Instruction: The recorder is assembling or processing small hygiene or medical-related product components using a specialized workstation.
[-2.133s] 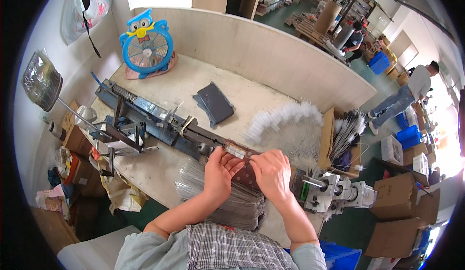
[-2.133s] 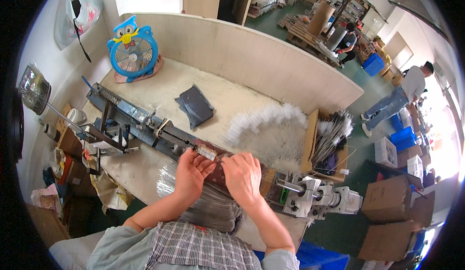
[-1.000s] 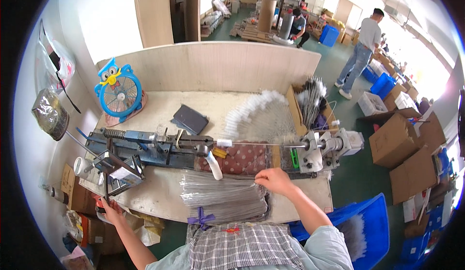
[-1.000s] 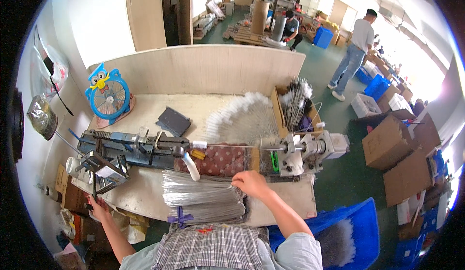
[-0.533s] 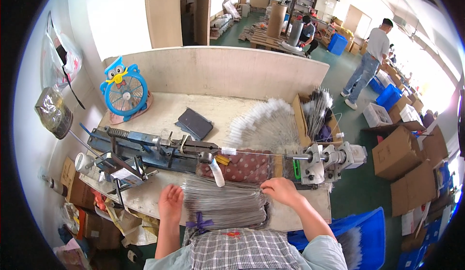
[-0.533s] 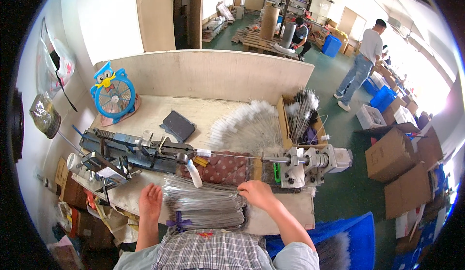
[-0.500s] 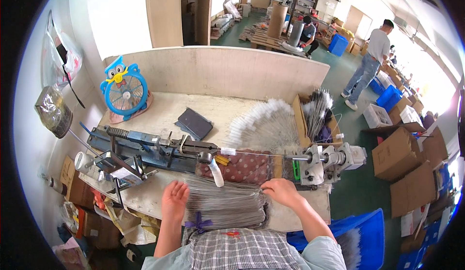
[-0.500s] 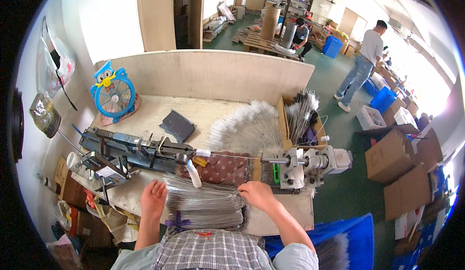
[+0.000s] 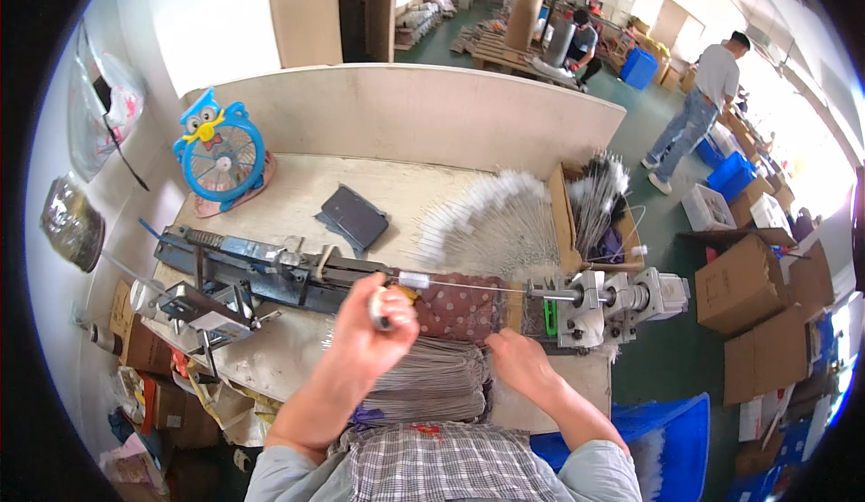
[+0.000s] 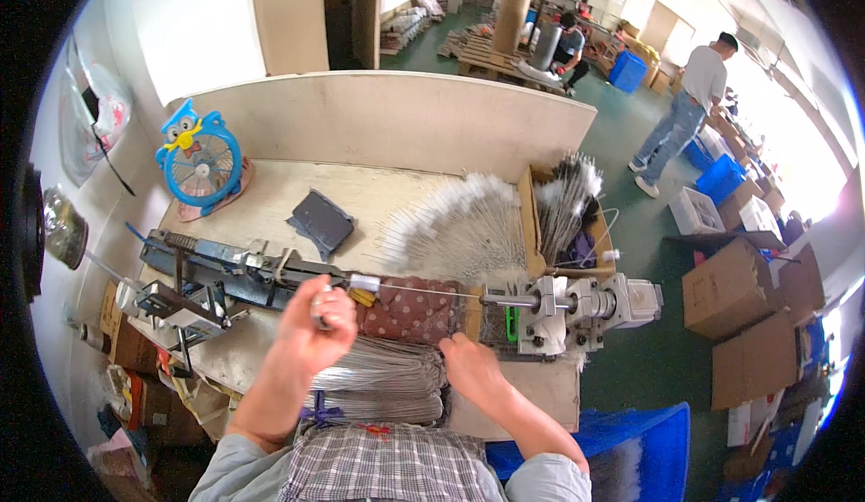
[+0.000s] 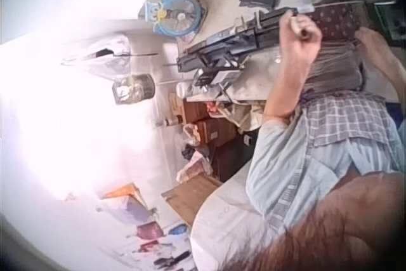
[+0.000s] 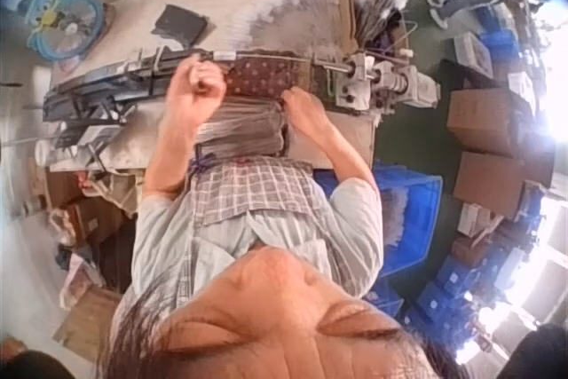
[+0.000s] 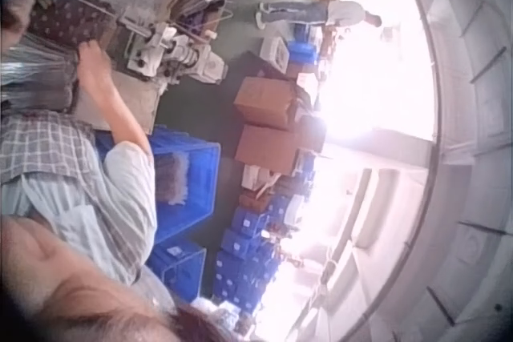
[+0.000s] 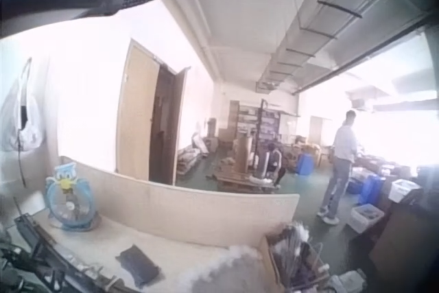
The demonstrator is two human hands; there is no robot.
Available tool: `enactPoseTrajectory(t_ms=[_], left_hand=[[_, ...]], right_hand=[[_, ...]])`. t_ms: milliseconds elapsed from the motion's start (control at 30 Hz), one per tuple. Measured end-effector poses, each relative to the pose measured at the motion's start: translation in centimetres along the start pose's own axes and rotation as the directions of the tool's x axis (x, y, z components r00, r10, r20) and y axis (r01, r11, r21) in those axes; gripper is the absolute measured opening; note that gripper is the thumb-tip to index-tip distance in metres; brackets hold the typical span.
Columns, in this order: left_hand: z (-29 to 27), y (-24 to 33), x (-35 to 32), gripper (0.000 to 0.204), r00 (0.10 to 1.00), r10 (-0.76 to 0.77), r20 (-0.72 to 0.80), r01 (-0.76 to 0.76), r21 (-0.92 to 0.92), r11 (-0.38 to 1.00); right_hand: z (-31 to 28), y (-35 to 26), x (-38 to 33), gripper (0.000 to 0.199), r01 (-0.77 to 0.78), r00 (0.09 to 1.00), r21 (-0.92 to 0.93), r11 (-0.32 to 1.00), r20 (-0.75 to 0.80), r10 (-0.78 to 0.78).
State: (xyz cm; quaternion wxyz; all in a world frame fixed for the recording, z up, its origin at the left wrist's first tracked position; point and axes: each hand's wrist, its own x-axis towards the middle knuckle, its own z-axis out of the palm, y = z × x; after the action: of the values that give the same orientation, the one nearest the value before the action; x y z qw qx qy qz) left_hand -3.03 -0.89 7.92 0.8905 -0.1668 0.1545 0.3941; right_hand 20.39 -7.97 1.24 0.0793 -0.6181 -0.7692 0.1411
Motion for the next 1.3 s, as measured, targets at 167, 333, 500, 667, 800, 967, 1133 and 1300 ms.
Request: enactPoseTrajectory(t_ms=[167,333,500,667,800,967,1133,1300], left_hand=[[-3.2,4.6,-3.8,0.041,0.959,0.137,0.25,-0.176,0.139,0.975],[-5.5,1.2,-3.4,0.037,0.908,0.412,0.067,-0.366,0.606,0.706],[-2.5,-4.5,4.5,0.008,0.717,0.14,0.683,-0.543,0.673,-0.503],[-4.1,-6.0,15.1,0.016,0.64,-0.005,0.768,-0.337,0.275,-0.901],[-4.0,-4.9,18.3,0.017,0.57,-0.009,0.821,-0.334,0.222,-0.916],[-3.2,-3.4,19.0,0.036,0.512,-0.158,0.844,-0.309,0.009,-0.951],[-4.6,-2.4,6.9,0.027,0.705,0.114,0.7,-0.396,0.522,-0.755],[-9.0,0.5,2.5,0.031,0.9,0.4,-0.173,-0.048,0.872,0.487]], right_hand=[[-3.4,-0.2,0.0,0.017,0.058,0.998,-0.301,0.952,0.013,-0.057],[-11.9,4.7,-1.4,0.017,-0.005,0.951,-0.215,0.977,-0.304,-0.062],[-10.9,6.0,2.0,0.014,0.08,0.886,0.109,0.991,-0.464,-0.02],[-7.3,5.6,5.5,0.014,0.187,0.893,0.311,0.932,-0.448,-0.03],[-6.9,6.1,6.2,0.012,0.11,0.902,0.206,0.972,-0.432,-0.01],[-7.0,6.0,7.3,0.014,0.028,0.988,0.364,0.931,-0.153,0.03],[-8.7,4.5,8.3,0.014,0.217,0.976,0.291,0.932,-0.093,-0.198],[-5.2,-2.0,13.0,0.013,0.482,0.876,0.323,0.815,-0.189,-0.443]])
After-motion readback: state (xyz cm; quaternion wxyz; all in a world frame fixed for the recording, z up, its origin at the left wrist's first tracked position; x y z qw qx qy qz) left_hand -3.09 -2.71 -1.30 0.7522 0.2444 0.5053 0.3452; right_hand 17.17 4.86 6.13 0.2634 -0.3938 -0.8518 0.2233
